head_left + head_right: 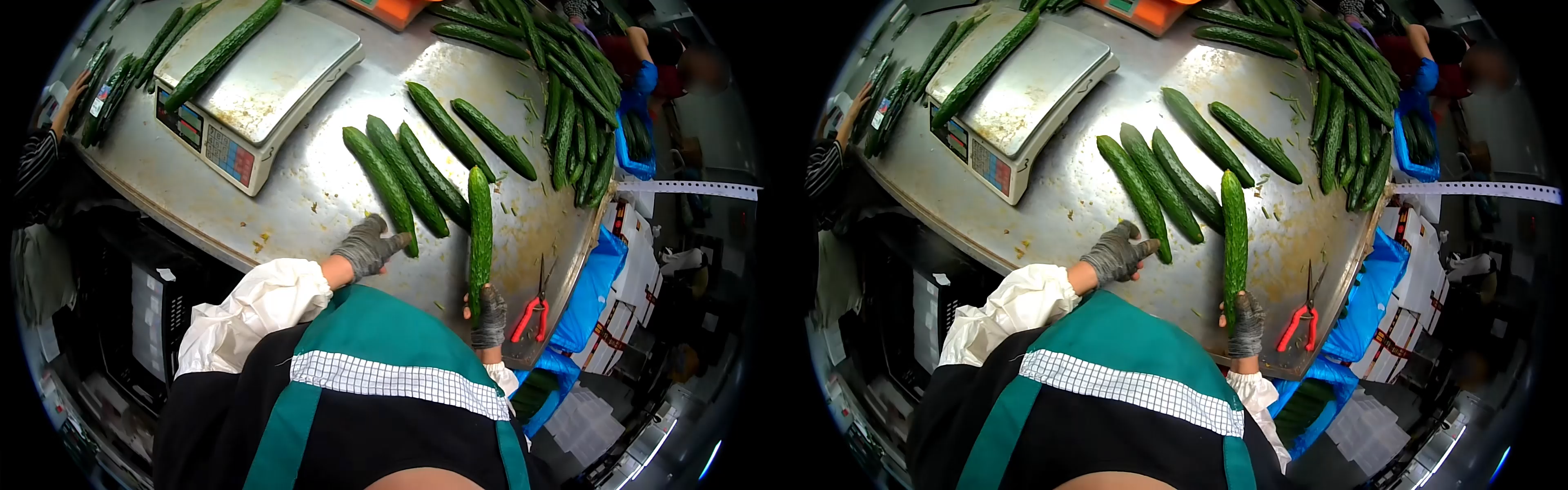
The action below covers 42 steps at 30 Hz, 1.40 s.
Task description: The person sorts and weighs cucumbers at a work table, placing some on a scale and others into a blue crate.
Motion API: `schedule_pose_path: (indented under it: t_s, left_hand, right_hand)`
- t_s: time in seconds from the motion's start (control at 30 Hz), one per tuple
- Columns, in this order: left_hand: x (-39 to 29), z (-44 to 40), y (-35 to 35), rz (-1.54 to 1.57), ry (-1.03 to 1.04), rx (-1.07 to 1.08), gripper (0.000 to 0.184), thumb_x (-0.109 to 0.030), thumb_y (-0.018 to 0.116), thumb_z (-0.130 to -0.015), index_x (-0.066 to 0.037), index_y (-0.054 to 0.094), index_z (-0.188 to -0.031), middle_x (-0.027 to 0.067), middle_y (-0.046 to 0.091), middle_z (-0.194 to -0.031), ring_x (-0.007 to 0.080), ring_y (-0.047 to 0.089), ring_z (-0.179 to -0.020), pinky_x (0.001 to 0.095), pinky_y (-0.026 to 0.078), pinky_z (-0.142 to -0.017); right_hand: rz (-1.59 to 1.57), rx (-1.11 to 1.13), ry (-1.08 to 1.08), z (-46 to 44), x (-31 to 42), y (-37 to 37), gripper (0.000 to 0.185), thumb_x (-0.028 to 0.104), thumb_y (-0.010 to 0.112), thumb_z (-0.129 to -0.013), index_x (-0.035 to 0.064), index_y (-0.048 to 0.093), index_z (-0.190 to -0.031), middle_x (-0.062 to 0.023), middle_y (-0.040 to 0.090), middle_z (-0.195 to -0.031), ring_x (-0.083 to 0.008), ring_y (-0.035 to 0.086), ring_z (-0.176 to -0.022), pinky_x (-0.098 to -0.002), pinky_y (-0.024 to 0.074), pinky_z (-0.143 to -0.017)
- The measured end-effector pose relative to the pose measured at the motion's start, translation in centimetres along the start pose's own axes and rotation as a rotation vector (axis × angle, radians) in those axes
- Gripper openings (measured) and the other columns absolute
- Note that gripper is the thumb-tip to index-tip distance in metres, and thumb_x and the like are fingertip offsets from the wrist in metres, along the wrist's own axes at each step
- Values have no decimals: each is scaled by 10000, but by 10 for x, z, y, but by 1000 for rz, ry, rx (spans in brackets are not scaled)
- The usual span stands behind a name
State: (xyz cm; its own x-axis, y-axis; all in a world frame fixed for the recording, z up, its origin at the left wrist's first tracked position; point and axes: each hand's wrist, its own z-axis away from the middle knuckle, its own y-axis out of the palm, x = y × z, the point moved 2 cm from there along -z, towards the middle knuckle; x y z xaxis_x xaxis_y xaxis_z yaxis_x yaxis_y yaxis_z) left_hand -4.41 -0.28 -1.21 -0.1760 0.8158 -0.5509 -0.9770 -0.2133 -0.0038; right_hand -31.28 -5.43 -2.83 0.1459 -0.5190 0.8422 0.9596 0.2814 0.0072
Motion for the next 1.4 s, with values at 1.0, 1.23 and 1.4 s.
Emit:
schedule_pose_path:
  t_s: [1.0, 1.23, 1.4]
  left_hand:
    - [23, 52, -82, 667, 449, 125, 338, -251, 512, -779, -18, 394, -994, 126, 566, -749, 240, 593, -582, 316, 508, -540]
    - [14, 98, -103, 648, 598, -33, 484, -195, 600, -716, -3, 421, -1122, 82, 536, -706, 161, 530, -507, 249, 458, -435]
    - [-22, 116, -166, 199, 823, -418, 469, -80, 610, -729, -36, 410, -1151, 57, 546, -749, 100, 510, -544, 222, 439, -443]
  right_hand:
    - [-161, 36, -47, -8, -35, -19, 347, 364, 528, -818, 18, 520, -792, -95, 550, -625, -156, 500, -410, -259, 400, -381]
    - [-79, 14, -105, -6, -32, -16, 343, 333, 511, -825, -8, 534, -793, -104, 558, -621, -155, 507, -407, -262, 396, -391]
    - [53, 29, -107, 0, -23, -10, 338, 325, 532, -815, -12, 543, -796, -87, 557, -608, -141, 506, -413, -246, 389, -415]
